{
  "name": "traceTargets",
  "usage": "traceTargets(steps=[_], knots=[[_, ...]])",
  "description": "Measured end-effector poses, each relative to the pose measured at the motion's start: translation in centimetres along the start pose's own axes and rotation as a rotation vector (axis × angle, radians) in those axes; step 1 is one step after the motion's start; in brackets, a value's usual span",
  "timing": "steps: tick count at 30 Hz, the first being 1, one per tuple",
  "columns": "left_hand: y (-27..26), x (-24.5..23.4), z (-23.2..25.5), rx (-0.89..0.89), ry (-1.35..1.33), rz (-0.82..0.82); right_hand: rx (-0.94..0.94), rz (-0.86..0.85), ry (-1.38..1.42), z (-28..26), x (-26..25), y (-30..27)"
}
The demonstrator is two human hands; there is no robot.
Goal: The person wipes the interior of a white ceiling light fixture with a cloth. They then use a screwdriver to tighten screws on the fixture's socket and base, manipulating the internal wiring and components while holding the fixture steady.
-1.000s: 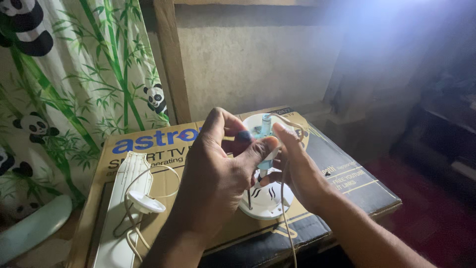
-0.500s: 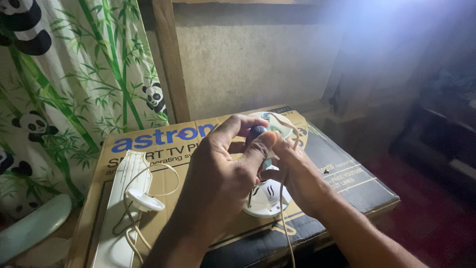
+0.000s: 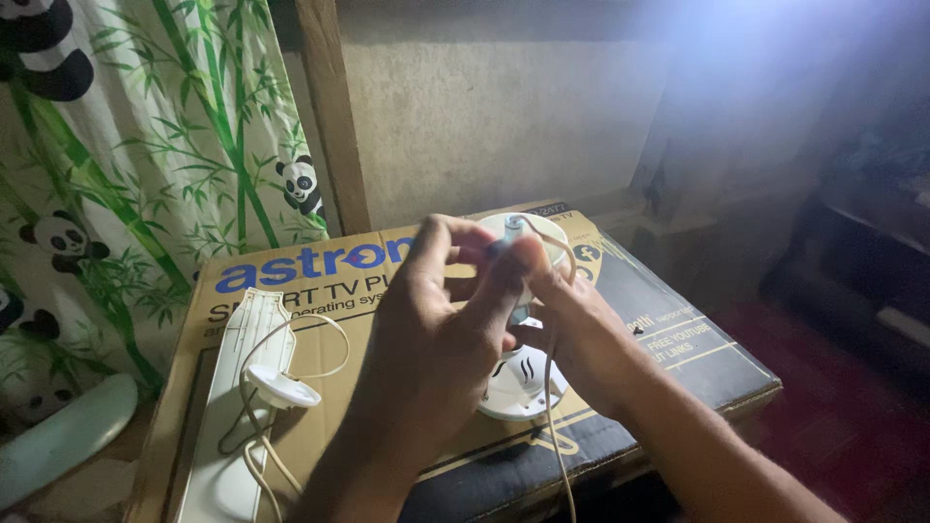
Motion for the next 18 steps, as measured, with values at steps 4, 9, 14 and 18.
traceTargets(steps=[4,9,14,18], knots=[[0.4,0.6,-0.3,0.067,-0.014,-0.033,0.04,0.013,0.035,-0.6,0.6,0.4],[0.4,0.9,0.0,0.228,-0.034,-0.132,0.088,0.091,0.049,-2.0,0.7,0.5],[2.7,-1.9,4.6,0.645,0.499,0.031,0.096,0.114,0.047,-2.1,0.0,1.0],[5.4,-2.7,4.5,0.348,0.66,-0.059,0.101,0.079,0.038,-2.3,0.0,0.8]])
Point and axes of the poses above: each hand's wrist, its own y-axis towards the middle knuckle, its own x-axis out of the palm, z = x × y, the point moved 7 cm from there along y, towards the middle knuckle, and after that the axes turned 2 degrees about -y, right-handed, at the moved point
